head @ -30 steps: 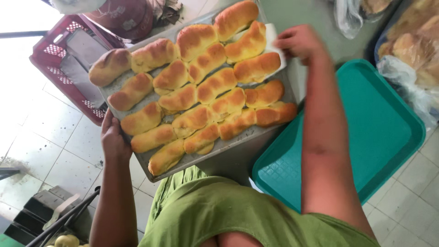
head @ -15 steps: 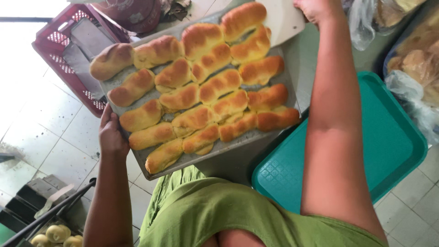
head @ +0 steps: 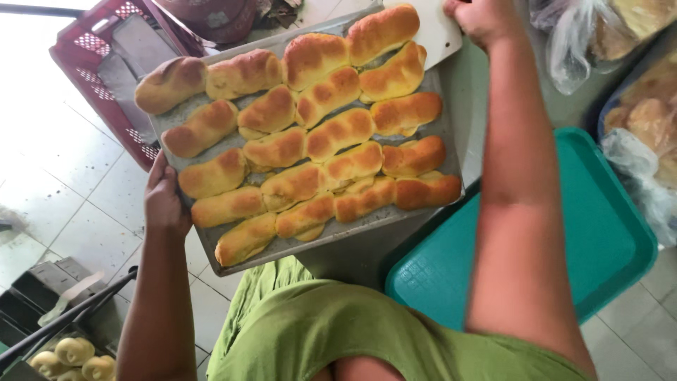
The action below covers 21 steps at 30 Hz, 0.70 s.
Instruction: The person bags baked bread rolls into a clear plastic bag and ties it, then carries a tray of freshly baked rolls and transfers them one by one by hand from the baking tray onto a green plastic display tray, arranging them in rows.
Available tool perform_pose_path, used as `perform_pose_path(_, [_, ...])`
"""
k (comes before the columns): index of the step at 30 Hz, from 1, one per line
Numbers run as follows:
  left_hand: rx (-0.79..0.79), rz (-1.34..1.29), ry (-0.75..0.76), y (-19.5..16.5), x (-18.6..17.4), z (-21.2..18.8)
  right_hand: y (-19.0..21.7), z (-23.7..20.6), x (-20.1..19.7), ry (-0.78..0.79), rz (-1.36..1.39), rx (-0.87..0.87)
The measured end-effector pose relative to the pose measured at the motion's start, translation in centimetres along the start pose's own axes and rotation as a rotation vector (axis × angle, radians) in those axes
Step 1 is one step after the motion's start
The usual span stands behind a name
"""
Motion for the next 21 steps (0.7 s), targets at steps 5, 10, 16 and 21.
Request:
perform_pose_path(5, [0.013,0.017,-0.023,0.0,0.2,0.5,-0.2,0.9,2.7,0.129,0.126,-0.110])
perform_pose_path(10, [0.041,0.072,-0.017,-0.4,0.2,1.1,-0.1,2.0,4.7,0.293,0.232,-0.069])
perform_pose_path(16, [0.029,0.086,-0.044,0.0,-0.1,0.7,1.5,1.9,5.4,0.432,0.269,-0.081])
perform_pose_path(21, [0.021,0.001,-0.046,0.9,-0.6,1.0,2.1,1.7,5.6,0.426,0.167,-0.144])
Point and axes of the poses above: each hand's wrist, its own z-axis towards the middle knuckle, its own x-axis out of the palm, y = z × x, the point moved 5 cm from there along z, towards the middle knuckle, and after that the axes turned 9 degrees about z, right-handed, at the moved point
